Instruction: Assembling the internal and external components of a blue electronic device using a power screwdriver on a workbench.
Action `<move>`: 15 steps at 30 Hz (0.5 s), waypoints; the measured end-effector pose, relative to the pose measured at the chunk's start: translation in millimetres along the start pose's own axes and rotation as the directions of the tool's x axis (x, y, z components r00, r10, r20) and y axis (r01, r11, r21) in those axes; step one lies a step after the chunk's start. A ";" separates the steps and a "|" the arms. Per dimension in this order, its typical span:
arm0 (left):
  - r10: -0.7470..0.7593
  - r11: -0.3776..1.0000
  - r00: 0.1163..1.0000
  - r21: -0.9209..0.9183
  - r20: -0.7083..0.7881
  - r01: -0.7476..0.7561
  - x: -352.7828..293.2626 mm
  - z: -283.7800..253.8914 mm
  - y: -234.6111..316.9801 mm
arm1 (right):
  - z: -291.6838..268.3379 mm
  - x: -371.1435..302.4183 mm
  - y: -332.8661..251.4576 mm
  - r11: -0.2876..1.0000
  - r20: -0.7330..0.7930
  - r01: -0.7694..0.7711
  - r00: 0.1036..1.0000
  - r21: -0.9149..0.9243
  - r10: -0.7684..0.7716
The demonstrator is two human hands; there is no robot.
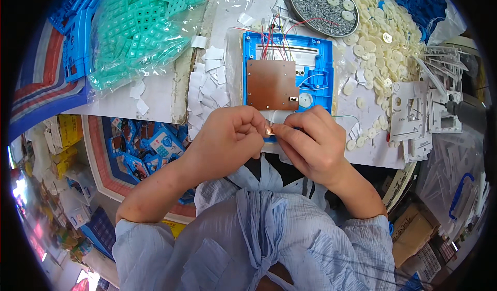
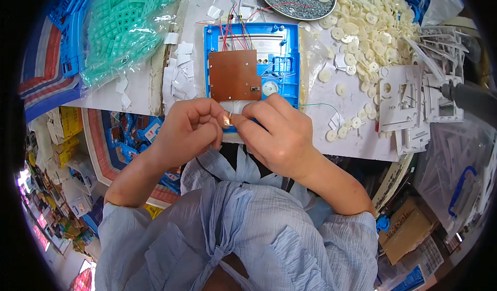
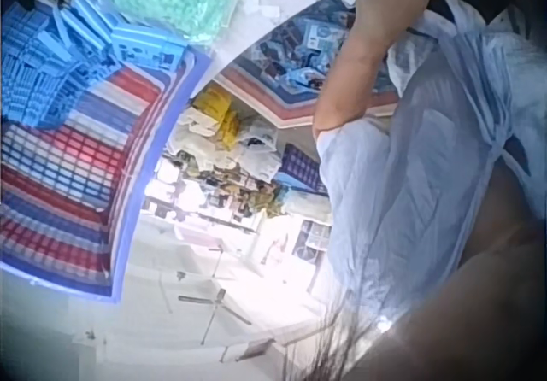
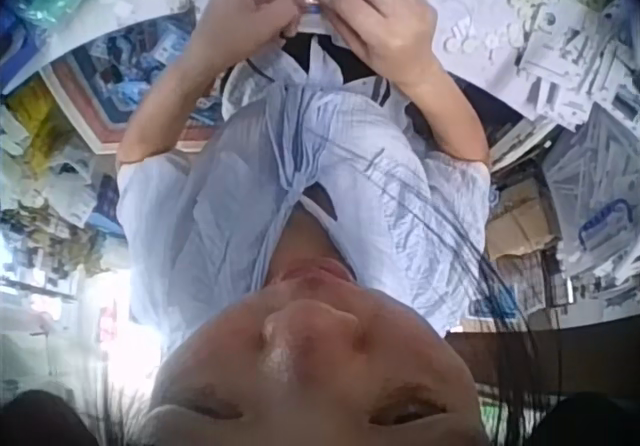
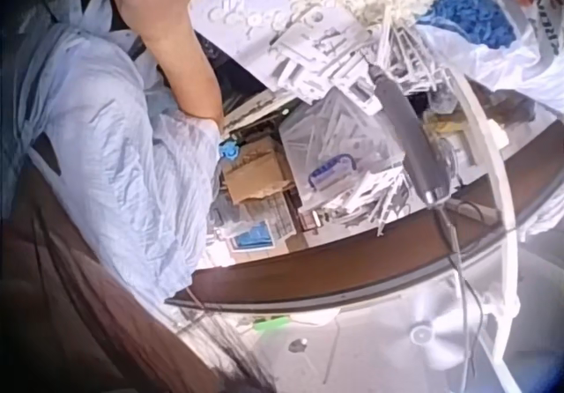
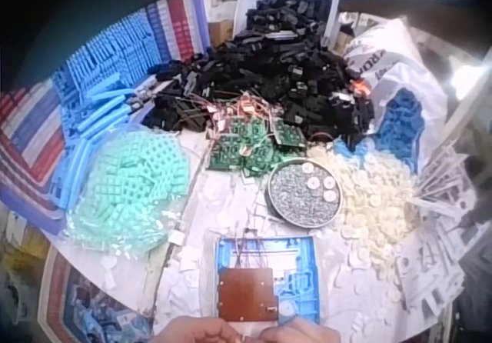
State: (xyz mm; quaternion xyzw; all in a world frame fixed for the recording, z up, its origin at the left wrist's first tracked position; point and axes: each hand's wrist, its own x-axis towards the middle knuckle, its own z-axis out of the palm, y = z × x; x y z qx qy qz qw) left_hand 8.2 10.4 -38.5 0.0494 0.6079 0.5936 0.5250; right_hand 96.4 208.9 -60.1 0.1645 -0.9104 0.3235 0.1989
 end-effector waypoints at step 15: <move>0.006 0.995 1.000 0.096 -0.021 -0.004 1.7 1.7 -1.6 | 0.1 0.6 -0.8 1.000 0.013 0.003 1.000 0.007 -0.003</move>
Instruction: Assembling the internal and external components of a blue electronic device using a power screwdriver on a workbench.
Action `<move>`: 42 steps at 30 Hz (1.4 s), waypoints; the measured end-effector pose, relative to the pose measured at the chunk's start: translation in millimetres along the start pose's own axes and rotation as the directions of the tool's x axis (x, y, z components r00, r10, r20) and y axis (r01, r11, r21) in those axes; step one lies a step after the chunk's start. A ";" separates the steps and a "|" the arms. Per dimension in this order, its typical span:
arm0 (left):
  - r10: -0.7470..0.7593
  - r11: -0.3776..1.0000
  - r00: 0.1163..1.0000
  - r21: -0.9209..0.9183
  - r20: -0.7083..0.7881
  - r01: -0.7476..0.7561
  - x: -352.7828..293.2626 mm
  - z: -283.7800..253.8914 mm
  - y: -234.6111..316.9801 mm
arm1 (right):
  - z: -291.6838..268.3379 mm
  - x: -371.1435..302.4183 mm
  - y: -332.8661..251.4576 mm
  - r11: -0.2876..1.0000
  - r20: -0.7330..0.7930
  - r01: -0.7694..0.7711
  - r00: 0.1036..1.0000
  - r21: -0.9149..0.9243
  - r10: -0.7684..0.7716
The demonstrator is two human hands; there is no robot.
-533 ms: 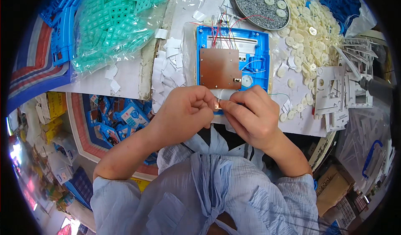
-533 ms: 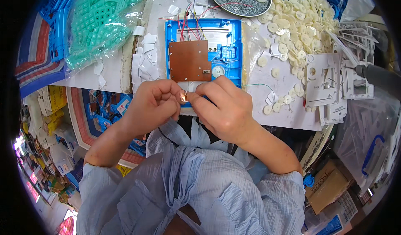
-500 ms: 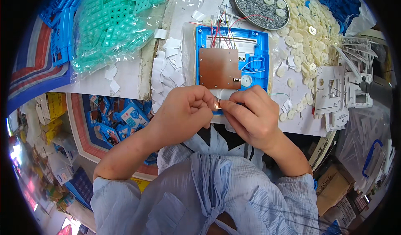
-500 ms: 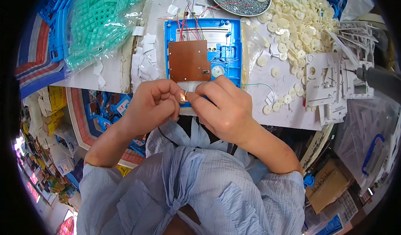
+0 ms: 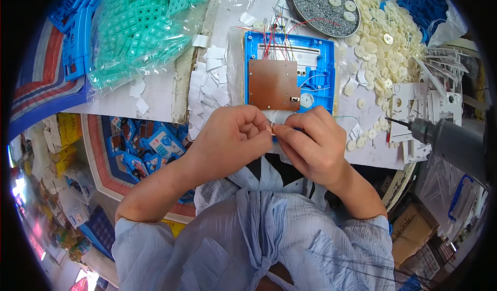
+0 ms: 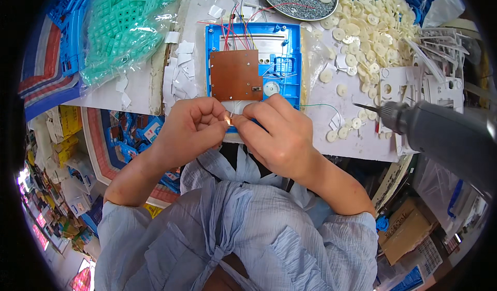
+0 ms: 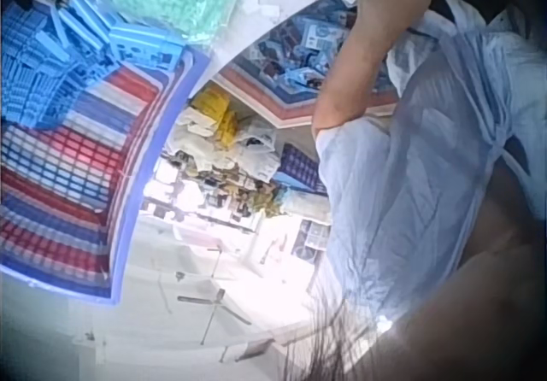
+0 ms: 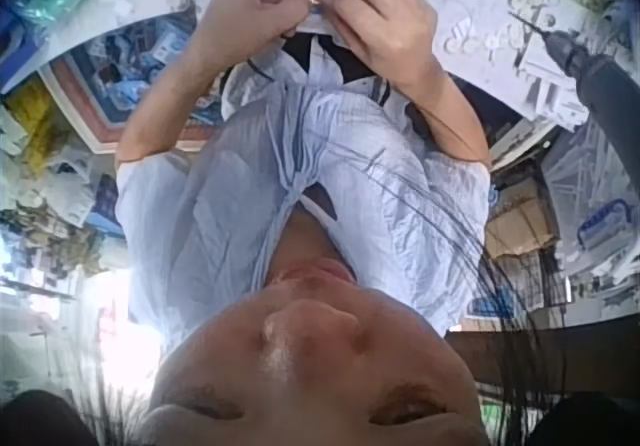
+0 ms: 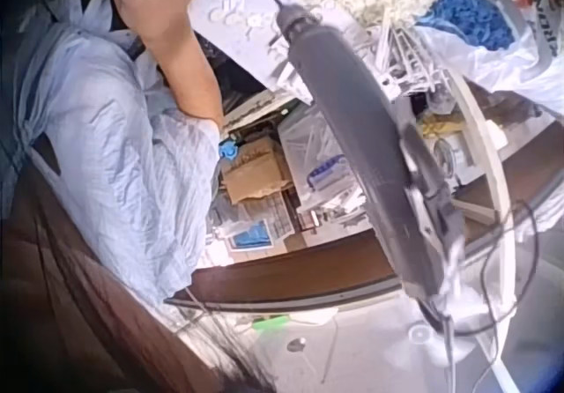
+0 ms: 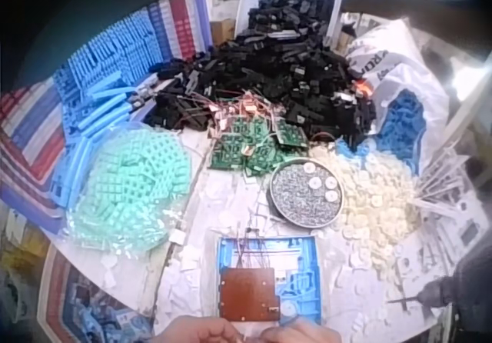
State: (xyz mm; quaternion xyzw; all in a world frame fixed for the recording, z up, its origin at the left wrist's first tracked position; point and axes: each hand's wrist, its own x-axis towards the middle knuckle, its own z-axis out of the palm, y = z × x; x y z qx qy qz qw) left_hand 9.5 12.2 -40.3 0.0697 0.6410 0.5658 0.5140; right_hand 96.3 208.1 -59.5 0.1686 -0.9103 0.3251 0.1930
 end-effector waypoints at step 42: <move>0.316 0.929 0.948 0.221 -0.051 -0.297 -2.1 11.3 9.2 | -16.9 3.3 -8.7 0.550 0.304 -0.633 0.760 0.545 0.575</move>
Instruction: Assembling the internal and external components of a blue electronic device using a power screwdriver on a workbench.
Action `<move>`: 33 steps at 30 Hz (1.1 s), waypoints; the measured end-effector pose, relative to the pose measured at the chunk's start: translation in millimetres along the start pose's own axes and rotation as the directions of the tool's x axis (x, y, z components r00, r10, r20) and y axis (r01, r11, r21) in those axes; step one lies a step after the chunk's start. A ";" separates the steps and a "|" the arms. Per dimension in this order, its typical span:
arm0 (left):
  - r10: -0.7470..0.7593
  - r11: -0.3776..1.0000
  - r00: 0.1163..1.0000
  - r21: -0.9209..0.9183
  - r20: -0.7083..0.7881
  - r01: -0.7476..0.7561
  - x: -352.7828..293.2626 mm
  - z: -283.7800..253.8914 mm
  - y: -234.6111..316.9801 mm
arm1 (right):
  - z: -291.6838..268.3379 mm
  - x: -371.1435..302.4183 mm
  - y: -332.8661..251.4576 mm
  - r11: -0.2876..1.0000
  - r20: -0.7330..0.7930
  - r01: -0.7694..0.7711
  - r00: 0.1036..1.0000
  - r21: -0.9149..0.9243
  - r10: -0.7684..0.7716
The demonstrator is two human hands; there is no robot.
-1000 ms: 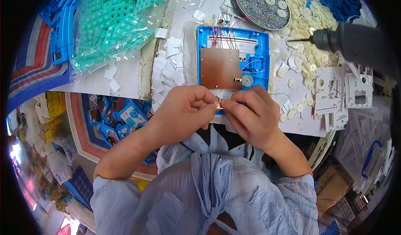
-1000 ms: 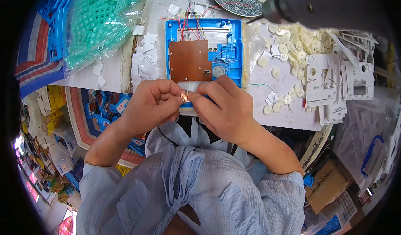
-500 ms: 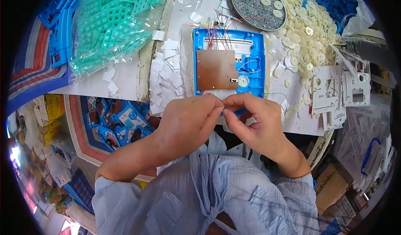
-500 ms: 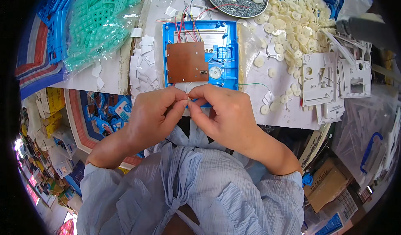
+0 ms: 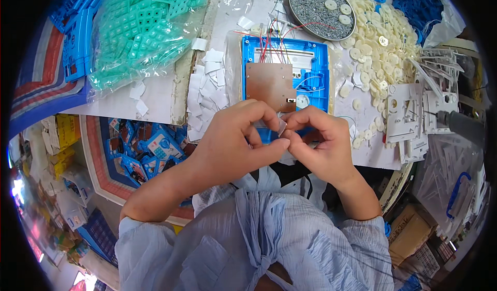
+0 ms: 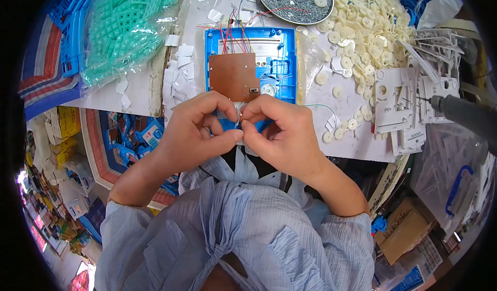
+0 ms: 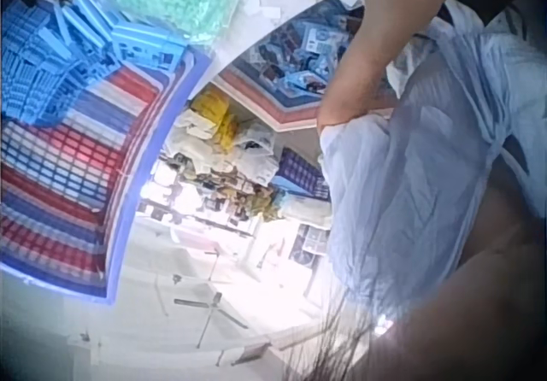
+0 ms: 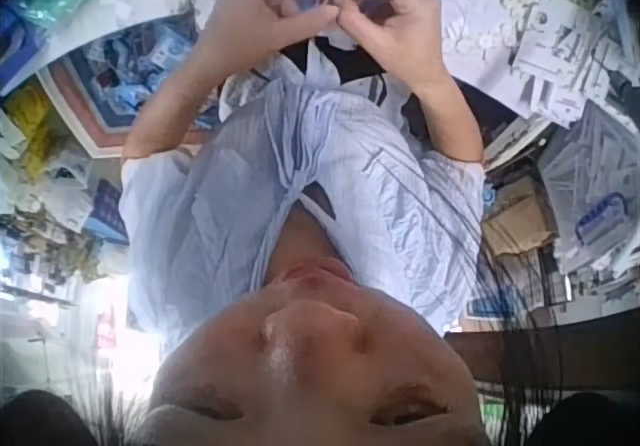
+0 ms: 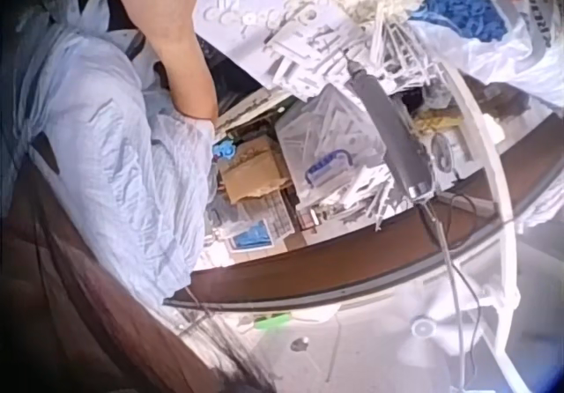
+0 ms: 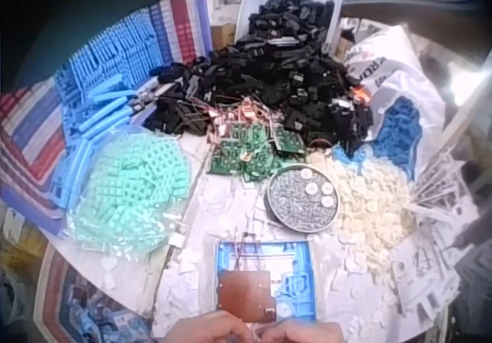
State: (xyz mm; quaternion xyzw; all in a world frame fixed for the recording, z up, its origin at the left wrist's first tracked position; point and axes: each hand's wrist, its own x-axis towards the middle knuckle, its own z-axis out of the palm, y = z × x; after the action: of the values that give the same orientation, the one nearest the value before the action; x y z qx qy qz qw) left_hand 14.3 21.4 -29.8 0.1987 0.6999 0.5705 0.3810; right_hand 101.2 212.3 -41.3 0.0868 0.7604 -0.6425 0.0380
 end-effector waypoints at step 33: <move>0.598 0.329 0.710 0.693 0.373 -0.641 17.2 -28.8 -25.8 | 2.5 -3.3 3.1 0.681 0.130 0.417 0.893 -0.601 -0.432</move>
State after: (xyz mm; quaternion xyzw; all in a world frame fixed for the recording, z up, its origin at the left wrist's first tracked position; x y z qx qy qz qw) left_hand -14.4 8.1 -57.9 0.6086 0.7346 0.2989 0.0242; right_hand 104.9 210.1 -44.2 -0.1016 0.9266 -0.3496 -0.0940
